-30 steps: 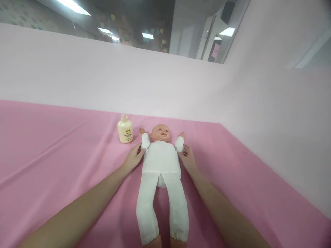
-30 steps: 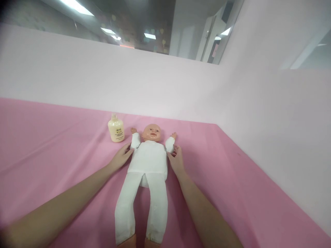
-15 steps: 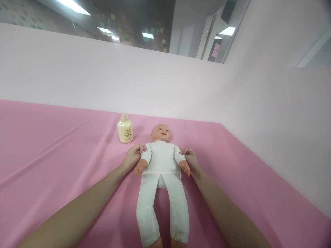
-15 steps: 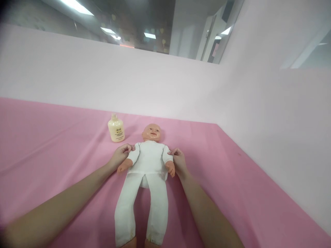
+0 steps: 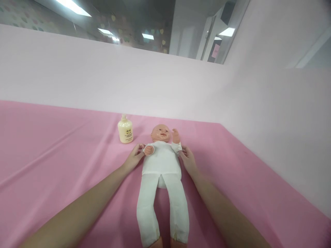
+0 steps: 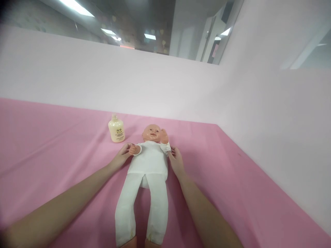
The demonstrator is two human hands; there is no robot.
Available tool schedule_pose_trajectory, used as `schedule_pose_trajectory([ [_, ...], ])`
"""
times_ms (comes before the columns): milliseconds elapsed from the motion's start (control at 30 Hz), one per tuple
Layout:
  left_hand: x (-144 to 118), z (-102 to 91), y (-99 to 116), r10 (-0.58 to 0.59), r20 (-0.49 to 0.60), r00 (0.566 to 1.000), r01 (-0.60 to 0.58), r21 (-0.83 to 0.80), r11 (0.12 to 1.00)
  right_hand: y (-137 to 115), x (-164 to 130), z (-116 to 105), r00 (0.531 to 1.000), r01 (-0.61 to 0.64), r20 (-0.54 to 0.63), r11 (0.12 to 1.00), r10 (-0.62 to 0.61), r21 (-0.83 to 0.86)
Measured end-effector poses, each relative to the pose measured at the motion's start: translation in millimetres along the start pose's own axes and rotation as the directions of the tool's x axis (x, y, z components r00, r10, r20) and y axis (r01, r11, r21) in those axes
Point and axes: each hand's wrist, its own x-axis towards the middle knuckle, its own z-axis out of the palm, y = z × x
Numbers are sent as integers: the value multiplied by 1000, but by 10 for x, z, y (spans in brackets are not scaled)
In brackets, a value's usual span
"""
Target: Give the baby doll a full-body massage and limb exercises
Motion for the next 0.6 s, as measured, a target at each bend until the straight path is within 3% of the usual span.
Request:
schedule_pose_trajectory([
  [267, 58, -35, -131, 33, -97, 995, -10, 227, 974, 1, -8, 2, 998, 24, -59, 994, -31, -108],
  [500, 37, -45, -112, 222, -91, 971, -177, 351, 919, 39, 4, 4, 994, 84, -59, 991, -90, -100],
  [600, 26, -48, -102, 216, -72, 974, -177, 359, 916, 57, 2, 6, 991, 96, -80, 990, -104, -101],
])
